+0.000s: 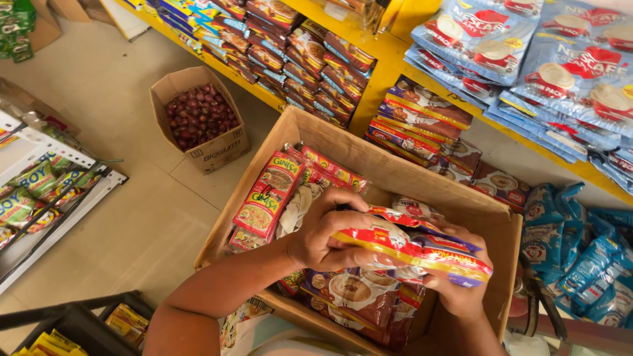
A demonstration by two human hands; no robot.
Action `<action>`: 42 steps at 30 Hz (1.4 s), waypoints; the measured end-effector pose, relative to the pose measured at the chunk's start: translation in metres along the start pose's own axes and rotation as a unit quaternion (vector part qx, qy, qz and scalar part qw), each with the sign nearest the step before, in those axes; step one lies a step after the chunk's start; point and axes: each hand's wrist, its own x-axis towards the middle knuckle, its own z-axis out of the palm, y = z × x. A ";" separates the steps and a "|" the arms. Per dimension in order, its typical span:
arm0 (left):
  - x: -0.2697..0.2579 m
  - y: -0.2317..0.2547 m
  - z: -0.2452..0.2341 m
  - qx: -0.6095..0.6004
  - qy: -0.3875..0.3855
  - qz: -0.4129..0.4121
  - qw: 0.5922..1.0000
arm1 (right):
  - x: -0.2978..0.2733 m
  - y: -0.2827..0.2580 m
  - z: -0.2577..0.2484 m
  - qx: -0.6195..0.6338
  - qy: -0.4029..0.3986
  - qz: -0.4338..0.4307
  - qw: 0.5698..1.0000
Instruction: Cleaning and organizing packets of instant coffee and noodles inside a cardboard box.
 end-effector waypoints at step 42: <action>-0.032 -0.070 -0.025 0.399 -0.598 -0.304 0.626 | 0.026 0.083 -0.007 0.168 0.088 0.373 0.908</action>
